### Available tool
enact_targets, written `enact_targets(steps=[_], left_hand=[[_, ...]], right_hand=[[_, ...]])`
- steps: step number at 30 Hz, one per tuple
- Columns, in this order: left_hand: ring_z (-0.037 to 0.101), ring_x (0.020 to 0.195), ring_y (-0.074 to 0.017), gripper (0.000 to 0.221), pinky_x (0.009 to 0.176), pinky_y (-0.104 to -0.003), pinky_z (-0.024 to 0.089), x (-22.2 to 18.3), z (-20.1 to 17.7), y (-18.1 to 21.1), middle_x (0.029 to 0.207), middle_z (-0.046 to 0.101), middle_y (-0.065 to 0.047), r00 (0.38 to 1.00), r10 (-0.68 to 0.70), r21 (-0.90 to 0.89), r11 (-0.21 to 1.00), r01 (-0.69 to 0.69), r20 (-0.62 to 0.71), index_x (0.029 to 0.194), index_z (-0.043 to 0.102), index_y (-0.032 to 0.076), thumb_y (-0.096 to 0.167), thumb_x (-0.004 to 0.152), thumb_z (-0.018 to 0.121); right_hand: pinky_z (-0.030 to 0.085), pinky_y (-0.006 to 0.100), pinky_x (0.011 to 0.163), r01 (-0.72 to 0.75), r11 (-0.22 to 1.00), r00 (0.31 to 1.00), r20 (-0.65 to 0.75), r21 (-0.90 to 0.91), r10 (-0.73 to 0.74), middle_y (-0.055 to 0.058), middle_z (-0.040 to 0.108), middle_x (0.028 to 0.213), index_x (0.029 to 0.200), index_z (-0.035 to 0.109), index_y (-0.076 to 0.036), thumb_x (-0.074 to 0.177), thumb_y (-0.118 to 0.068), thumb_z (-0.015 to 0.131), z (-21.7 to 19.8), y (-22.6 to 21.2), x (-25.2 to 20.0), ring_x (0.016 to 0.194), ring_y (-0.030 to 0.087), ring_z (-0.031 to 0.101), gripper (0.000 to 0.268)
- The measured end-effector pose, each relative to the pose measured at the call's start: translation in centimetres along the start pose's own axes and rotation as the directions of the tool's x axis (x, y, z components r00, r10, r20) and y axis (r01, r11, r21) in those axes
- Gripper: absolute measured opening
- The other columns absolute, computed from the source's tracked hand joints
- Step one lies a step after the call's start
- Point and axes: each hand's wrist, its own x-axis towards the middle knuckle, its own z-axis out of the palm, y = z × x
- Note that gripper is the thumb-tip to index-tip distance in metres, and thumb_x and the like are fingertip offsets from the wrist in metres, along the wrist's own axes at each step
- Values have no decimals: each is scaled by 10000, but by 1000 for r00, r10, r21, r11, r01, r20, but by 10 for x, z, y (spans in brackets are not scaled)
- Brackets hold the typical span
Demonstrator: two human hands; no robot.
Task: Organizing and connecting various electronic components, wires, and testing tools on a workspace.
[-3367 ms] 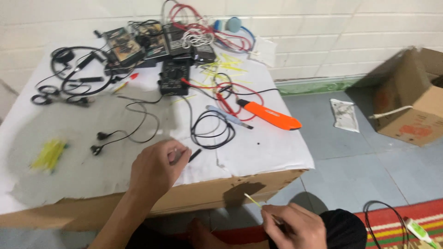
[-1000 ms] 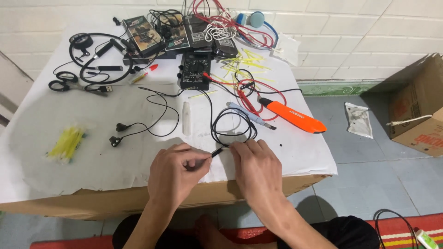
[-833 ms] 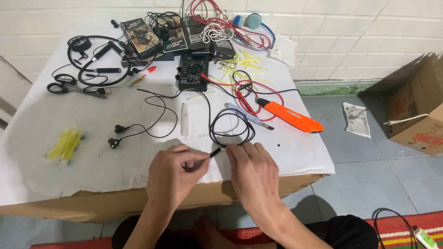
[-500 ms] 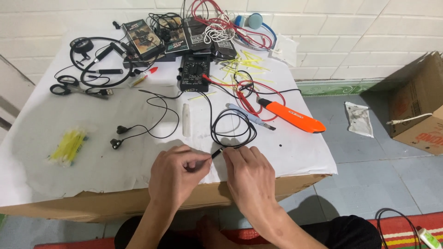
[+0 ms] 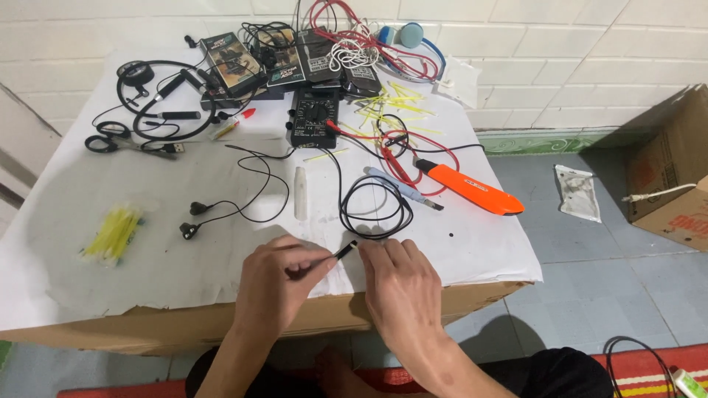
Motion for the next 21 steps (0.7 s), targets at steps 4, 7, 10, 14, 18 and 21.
enact_targets(steps=[4,7,10,14,18,21], left_hand=[[533,572,-65,148,512,-226,441,0,4,-5,803,770,39,1000,18,19,1000,-18,-8,895,858,123,155,755,823],[532,544,-74,131,500,-243,438,-1,7,-9,784,759,44,994,90,-6,996,-91,-66,870,842,99,123,747,803],[513,543,-89,136,501,-256,423,0,6,-11,770,746,35,989,136,47,990,-133,-63,870,832,89,101,739,799],[495,511,-88,148,462,-255,405,2,-4,-9,721,727,23,986,166,-31,986,-166,-5,885,831,60,92,748,784],[444,530,-82,99,471,-250,392,4,-10,-8,709,728,21,990,141,-163,977,-135,24,829,819,26,45,737,787],[473,543,-91,59,494,-250,417,3,-9,-10,698,714,18,993,113,-192,975,-109,13,788,801,21,44,734,793]], right_hand=[[481,333,620,24,1000,1000,3,-4,-24,69,632,849,1038,720,-45,795,-50,720,4,-6,-3,697,213,546,243],[477,331,616,42,999,999,-15,-8,-42,59,613,824,1001,712,-52,804,-67,715,7,-13,-8,682,203,532,198],[473,347,645,87,996,996,-11,26,-86,64,589,834,1046,683,-63,748,-43,703,7,-17,-9,709,223,534,299],[522,332,624,14,994,996,82,106,-23,52,632,803,1007,722,-59,827,-81,712,9,-7,-1,697,198,579,181],[528,370,660,-53,985,975,221,164,15,62,696,825,918,740,-77,862,-115,679,-7,-3,17,741,246,628,91],[509,373,639,44,986,986,149,159,-68,63,666,808,915,743,-74,854,-101,679,-7,-5,19,719,261,607,92]])
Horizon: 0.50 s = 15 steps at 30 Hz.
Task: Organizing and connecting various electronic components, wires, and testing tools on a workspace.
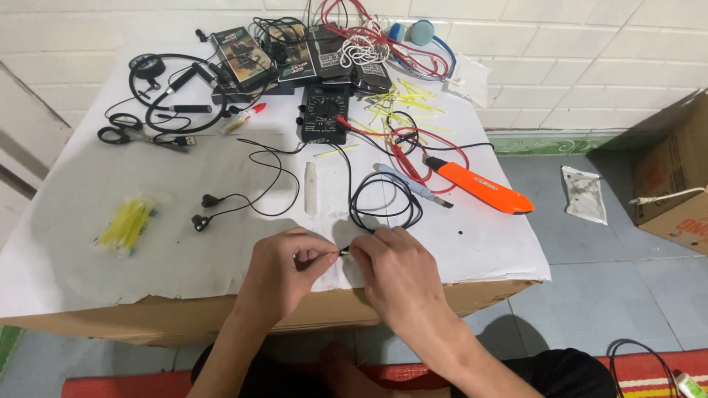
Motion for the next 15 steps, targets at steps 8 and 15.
enact_targets(steps=[8,15], left_hand=[[431,532,-92,54,472,-245,384,0,4,-6,633,593,15,999,39,-34,999,-40,-33,767,776,10,-3,716,789],[546,540,-107,122,517,-243,479,1,11,6,697,658,20,989,102,80,992,-94,-104,768,777,60,15,657,800]], right_hand=[[526,362,666,-23,1000,999,45,-21,24,66,696,842,922,737,-73,859,-87,671,2,-2,3,742,243,637,92],[536,408,691,-79,996,989,130,27,75,52,741,919,921,771,-127,868,-191,671,-4,8,17,806,294,684,130]])
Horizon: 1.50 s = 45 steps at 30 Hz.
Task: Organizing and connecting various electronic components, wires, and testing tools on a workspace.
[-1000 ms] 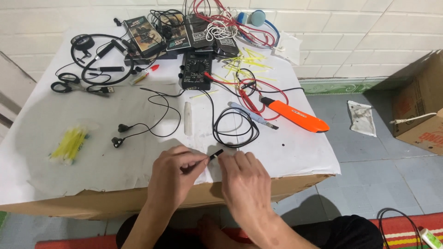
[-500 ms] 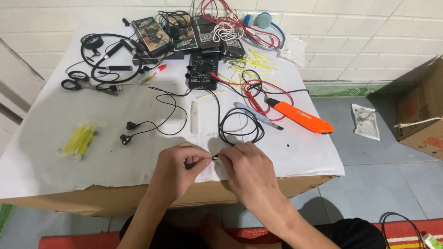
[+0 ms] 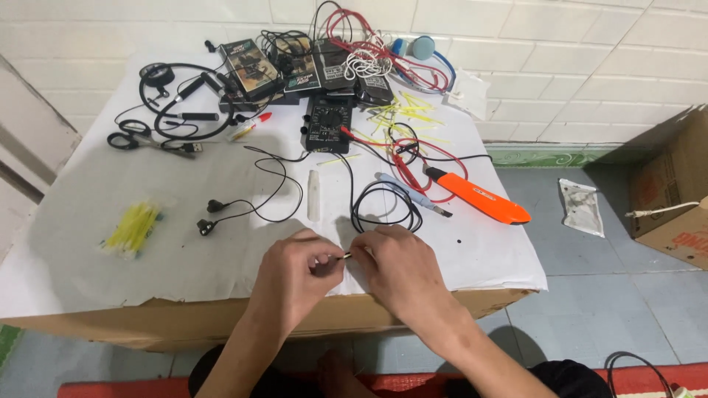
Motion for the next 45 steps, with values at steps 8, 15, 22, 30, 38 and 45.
enact_targets(steps=[8,15,22,30,38,45], left_hand=[[551,532,-85,84,515,-241,468,2,-3,2,677,644,60,994,-95,57,994,93,44,744,808,111,85,670,836],[522,532,-101,97,506,-247,455,1,-2,-4,683,635,34,995,-87,-9,996,87,49,762,809,85,73,668,832],[591,528,-120,99,517,-273,468,-1,-1,5,700,671,40,1000,0,97,995,1,-12,741,786,105,77,654,824],[657,841,-265,237,714,-436,537,-67,41,35,962,695,-56,1000,-29,49,998,29,-5,945,848,178,289,753,763],[794,805,-181,348,704,-308,643,-108,73,33,940,774,-65,988,-13,-248,969,-25,-152,1017,828,178,288,699,917],[563,756,-97,271,763,-279,423,-28,-14,-11,836,658,55,973,221,348,919,-187,-59,1027,753,185,273,785,838]], right_hand=[[547,397,693,-48,984,999,-32,-172,43,40,749,934,936,767,-115,896,-197,652,-17,16,1,811,274,693,147],[538,409,690,3,999,999,32,-44,-1,63,730,904,932,773,-116,883,-196,663,-9,6,0,789,301,683,145],[530,317,627,-175,984,985,-4,34,175,-2,790,927,1038,795,-154,853,-199,701,-57,20,-22,685,167,680,213],[636,446,783,-386,-274,836,460,881,300,137,652,974,1534,480,-74,903,-60,561,-7,145,-122,862,252,685,636],[537,631,1007,-204,-165,923,246,965,297,272,720,976,1136,590,59,997,-114,457,8,55,-105,1168,429,697,259],[551,678,1048,-143,-276,751,286,951,595,30,550,829,1262,575,-11,1054,-165,461,-53,23,-59,969,201,682,282]])
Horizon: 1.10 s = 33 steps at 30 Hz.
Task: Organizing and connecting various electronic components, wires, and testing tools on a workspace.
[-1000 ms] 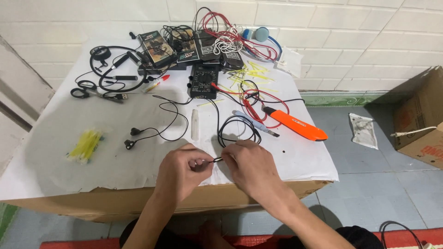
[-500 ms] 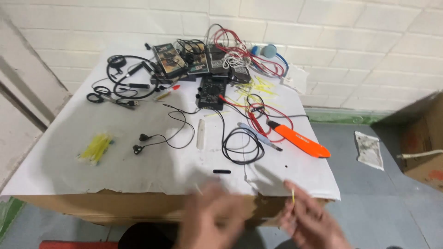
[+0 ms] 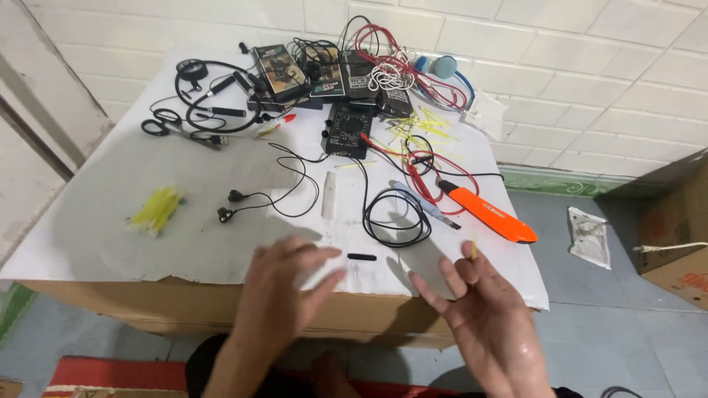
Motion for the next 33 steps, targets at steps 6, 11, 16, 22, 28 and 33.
enact_targets(steps=[6,11,16,22,28,33], left_hand=[[639,828,-117,201,901,-323,408,27,-2,-7,918,691,53,989,0,-112,994,17,150,960,807,161,179,760,811],[614,913,-153,152,986,-400,360,31,10,-18,906,674,66,974,21,-17,1000,-17,226,930,801,257,304,785,810],[560,1055,-140,103,1075,-495,276,40,14,-23,954,648,93,956,-1,58,998,-17,294,883,792,343,374,786,807],[538,1084,-170,112,1068,-491,283,43,19,-28,1006,628,54,945,21,24,999,-30,325,867,810,324,369,766,788],[550,1046,-166,91,1079,-500,285,43,17,-25,959,616,53,941,-24,-24,999,34,338,821,810,303,360,754,789],[545,1001,-161,106,1091,-529,263,42,20,-25,924,611,56,932,-94,-37,993,114,349,830,824,313,374,746,801]], right_hand=[[520,665,1074,145,978,986,103,-147,-131,166,684,1025,1025,539,-57,1034,-164,498,1,4,18,1229,388,689,115],[550,369,935,435,573,898,291,-694,-329,127,768,924,963,767,15,814,-63,793,27,17,40,918,203,722,170],[568,380,912,573,390,819,522,-721,-238,78,795,811,869,814,-86,742,-61,869,28,40,66,851,161,724,140],[553,366,922,625,292,780,578,-724,-238,72,822,805,825,835,-100,709,-85,891,33,51,60,841,213,769,130],[442,417,1049,659,173,746,609,-732,-268,30,831,779,809,831,-134,748,-169,876,28,57,64,951,250,759,83],[362,468,1049,692,-99,659,682,-715,-318,18,795,755,744,815,-164,800,-234,833,37,48,54,1014,268,700,91]])
